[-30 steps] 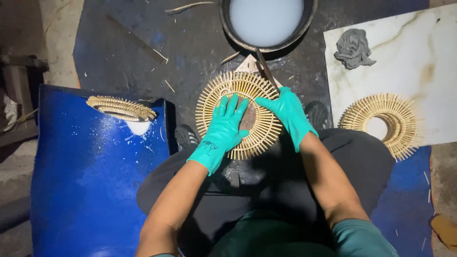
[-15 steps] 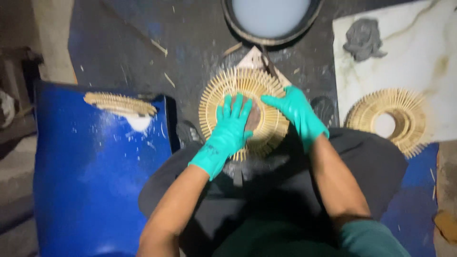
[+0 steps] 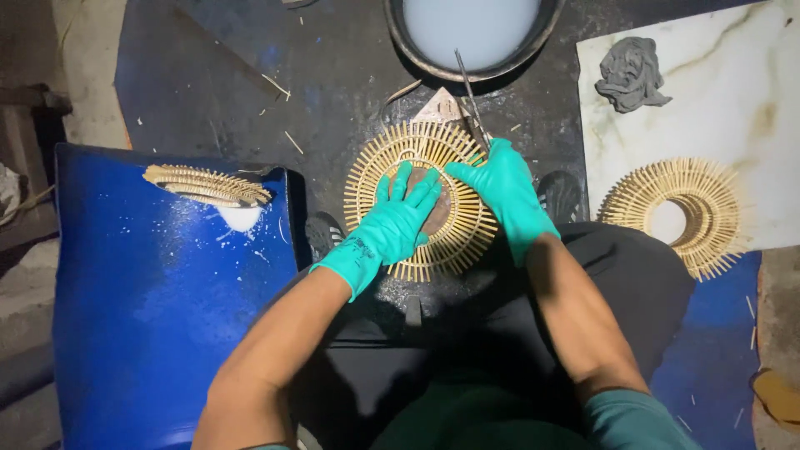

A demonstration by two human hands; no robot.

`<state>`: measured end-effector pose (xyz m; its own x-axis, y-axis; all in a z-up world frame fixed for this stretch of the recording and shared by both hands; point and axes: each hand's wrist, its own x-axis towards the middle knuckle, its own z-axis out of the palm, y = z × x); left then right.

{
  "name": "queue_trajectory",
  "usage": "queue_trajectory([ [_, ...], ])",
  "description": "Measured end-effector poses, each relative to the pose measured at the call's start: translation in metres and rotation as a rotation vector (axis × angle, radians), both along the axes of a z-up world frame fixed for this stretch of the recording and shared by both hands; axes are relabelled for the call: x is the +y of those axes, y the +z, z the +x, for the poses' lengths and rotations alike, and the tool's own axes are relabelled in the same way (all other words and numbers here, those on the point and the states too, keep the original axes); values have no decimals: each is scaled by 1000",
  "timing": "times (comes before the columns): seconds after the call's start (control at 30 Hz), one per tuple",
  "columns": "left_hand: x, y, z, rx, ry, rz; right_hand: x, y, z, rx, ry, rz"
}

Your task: Assembling and refining circular bamboo components using hand tools.

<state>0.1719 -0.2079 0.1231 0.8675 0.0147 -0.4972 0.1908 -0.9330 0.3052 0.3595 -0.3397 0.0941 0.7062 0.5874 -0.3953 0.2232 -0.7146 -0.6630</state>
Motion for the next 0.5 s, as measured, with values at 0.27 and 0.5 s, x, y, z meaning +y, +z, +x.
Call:
queue_trajectory([
  [0.27,-9,4,8,7,-25,43,-6,-3,-3,-61,23,40],
  [0.5,-22,44,38,217,-30,140,-10,-32,11,66,6,39],
])
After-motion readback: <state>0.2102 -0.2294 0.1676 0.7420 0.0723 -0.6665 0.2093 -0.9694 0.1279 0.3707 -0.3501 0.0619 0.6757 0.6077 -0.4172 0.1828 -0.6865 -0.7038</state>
